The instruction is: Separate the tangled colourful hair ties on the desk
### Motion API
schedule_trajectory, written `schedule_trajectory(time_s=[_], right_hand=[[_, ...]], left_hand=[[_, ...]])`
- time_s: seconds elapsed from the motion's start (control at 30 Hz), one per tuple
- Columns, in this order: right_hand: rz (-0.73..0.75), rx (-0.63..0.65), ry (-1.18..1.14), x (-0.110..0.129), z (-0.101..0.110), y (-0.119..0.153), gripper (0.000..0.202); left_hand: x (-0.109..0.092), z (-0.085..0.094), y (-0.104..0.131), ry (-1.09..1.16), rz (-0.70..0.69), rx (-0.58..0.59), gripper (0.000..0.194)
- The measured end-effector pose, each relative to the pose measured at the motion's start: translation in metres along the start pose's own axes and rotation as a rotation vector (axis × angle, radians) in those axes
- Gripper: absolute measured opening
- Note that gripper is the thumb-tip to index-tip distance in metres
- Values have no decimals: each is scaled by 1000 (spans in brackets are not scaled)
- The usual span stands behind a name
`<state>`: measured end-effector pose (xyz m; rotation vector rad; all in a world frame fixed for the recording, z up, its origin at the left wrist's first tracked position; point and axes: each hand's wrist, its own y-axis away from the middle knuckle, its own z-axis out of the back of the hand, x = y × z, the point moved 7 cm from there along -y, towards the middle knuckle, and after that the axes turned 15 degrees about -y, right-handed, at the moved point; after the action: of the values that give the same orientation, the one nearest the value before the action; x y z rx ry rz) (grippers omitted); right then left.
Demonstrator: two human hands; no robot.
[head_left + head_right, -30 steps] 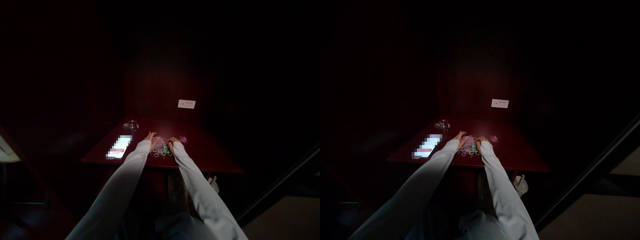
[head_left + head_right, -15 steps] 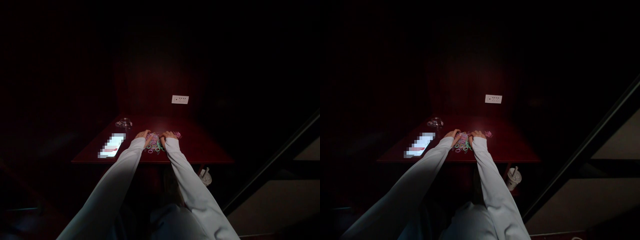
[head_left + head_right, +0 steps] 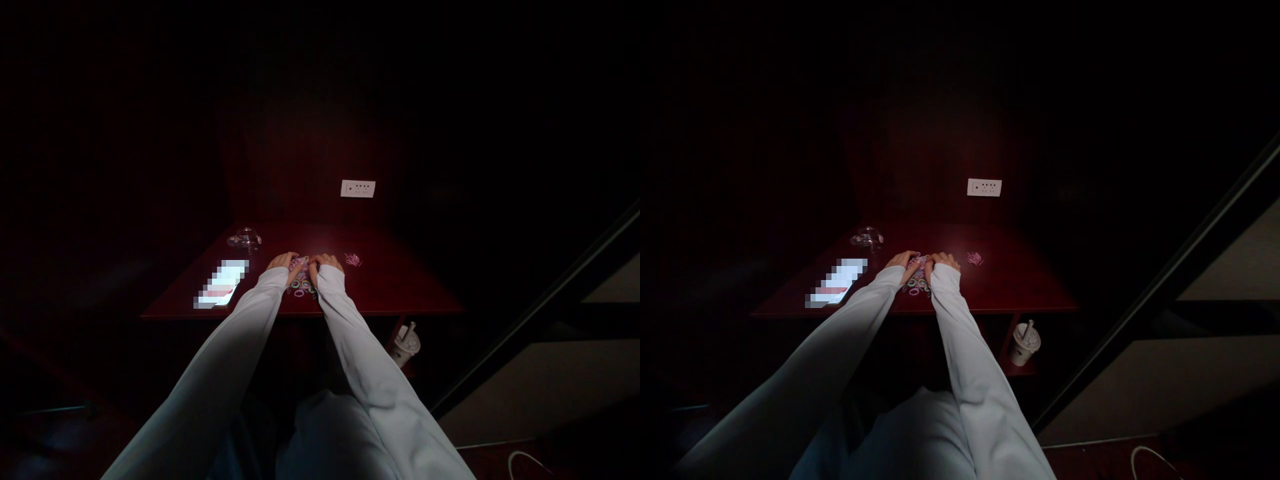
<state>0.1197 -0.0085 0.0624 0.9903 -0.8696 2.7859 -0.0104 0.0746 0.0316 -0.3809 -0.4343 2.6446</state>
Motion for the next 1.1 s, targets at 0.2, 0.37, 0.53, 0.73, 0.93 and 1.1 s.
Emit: schedule_trajectory(time_s=[0.2,0.37,0.53,0.73,0.93,1.1], right_hand=[[-37,-2,-19,-6,2,-1,25],[-222,-160,-100,-37,12,-9,33],[-310,-147,-105,-60,12,-23,44],[-150,49,-104,-54,-7,-35,47],[-169,-89,-53,-62,2,-26,48],[-214,-88,-108,-73,5,-28,64]], left_hand=[[4,-5,-1,26,23,-26,41],[7,-11,-5,23,22,98,46],[7,-10,-4,8,-3,117,47],[6,-2,-3,8,5,8,42],[9,6,-18,78,20,-14,41],[8,-3,-27,90,-22,102,40]])
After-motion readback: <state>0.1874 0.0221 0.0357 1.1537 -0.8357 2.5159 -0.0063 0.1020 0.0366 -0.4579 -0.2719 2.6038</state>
